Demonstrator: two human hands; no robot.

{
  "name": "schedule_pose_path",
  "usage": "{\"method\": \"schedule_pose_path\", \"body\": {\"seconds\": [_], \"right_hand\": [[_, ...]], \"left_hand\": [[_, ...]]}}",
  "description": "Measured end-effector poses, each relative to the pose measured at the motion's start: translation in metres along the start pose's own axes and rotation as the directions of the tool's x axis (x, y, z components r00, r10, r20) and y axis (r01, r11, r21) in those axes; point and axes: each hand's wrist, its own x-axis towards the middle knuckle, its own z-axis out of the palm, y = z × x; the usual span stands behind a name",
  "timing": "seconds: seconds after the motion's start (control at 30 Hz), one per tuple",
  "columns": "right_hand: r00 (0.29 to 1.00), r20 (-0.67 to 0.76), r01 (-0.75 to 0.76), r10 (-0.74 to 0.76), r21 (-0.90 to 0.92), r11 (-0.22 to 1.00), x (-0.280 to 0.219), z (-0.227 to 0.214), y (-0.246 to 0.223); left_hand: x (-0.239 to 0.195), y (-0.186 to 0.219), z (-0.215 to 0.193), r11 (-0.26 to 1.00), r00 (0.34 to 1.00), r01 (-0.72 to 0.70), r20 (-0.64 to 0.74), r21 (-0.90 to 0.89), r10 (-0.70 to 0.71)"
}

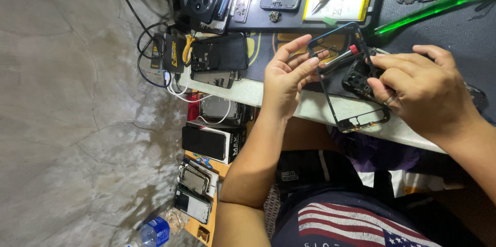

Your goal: The person uses a screwdriver to remove screws from the back of a disassembled mobile phone. They lift the back cover, set it aside, and continue unscrewing internal components while holding the phone body.

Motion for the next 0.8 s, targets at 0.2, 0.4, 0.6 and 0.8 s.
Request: {"method": "schedule_pose_path", "body": {"seconds": [0.2,0.4,0.6,0.8], "right_hand": [[0.999,0.038,0.008,-0.006,-0.058,0.998,-0.001,0.002,0.001],[1.0,0.021,0.017,-0.016,-0.076,0.997,-0.004,0.004,0.002],[1.0,0.003,0.015,-0.015,-0.044,0.999,-0.003,0.002,0.001],[1.0,-0.012,0.023,-0.023,-0.034,0.999,-0.001,0.0,0.0]], "left_hand": [[-0.006,0.003,0.024,0.829,0.932,-0.342,0.046,0.443,0.359],[-0.01,0.013,0.04,0.429,0.863,-0.386,0.157,0.817,0.48],[-0.007,0.02,0.038,0.356,0.833,-0.444,0.232,0.823,0.502],[-0.006,0.016,0.023,0.432,0.877,-0.421,0.237,0.798,0.417]]}}
